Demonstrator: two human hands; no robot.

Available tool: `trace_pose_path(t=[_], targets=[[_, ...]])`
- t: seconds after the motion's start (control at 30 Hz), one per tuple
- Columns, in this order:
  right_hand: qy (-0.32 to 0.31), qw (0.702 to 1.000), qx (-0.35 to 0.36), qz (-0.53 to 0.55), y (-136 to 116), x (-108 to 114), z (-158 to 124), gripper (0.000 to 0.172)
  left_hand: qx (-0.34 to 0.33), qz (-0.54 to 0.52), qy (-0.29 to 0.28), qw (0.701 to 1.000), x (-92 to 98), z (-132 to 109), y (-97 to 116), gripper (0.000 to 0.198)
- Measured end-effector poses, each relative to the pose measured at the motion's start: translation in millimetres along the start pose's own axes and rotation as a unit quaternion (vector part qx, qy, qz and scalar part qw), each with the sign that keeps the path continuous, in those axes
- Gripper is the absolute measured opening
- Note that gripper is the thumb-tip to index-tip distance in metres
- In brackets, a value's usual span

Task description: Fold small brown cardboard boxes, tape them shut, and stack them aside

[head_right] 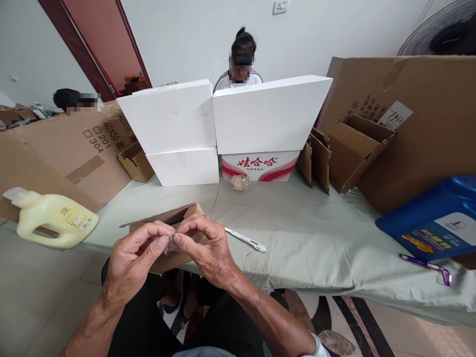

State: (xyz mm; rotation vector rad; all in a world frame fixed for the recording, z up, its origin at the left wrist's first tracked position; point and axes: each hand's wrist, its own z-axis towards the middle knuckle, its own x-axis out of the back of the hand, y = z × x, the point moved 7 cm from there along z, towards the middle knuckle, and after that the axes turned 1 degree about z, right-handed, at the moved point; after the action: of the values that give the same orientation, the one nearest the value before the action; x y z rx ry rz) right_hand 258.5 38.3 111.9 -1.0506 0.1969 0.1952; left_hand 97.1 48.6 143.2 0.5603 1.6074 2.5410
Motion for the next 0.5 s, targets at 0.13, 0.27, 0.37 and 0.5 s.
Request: trace_pose_path(t=[0.13, 0.27, 0.37, 0.5], targets=[[0.017, 0.999, 0.002, -0.031, -1.3, 3.8, 0.1, 0.017, -0.008, -0.004, -0.015, 1.0, -2.4, -3.9, -2.8, 0.024], [0.013, 0.998, 0.012, -0.056, -4.1, 1.5, -2.2, 0.015, -0.031, 0.059, 0.031, 0.997, 0.3, -4.7, -2.1, 0.012], [-0.01, 0.999, 0.004, -0.042, -2.9, 0.2, -3.9, 0.01, -0.034, 0.054, 0.065, 0.996, 5.0, -3.9, -2.8, 0.015], [0.046, 0.998, -0.037, 0.019, 0.9, 20.6, -1.1, 0.02, -0.006, 0.016, 0.089, 0.996, 12.1, -1.5, -7.2, 0.015]])
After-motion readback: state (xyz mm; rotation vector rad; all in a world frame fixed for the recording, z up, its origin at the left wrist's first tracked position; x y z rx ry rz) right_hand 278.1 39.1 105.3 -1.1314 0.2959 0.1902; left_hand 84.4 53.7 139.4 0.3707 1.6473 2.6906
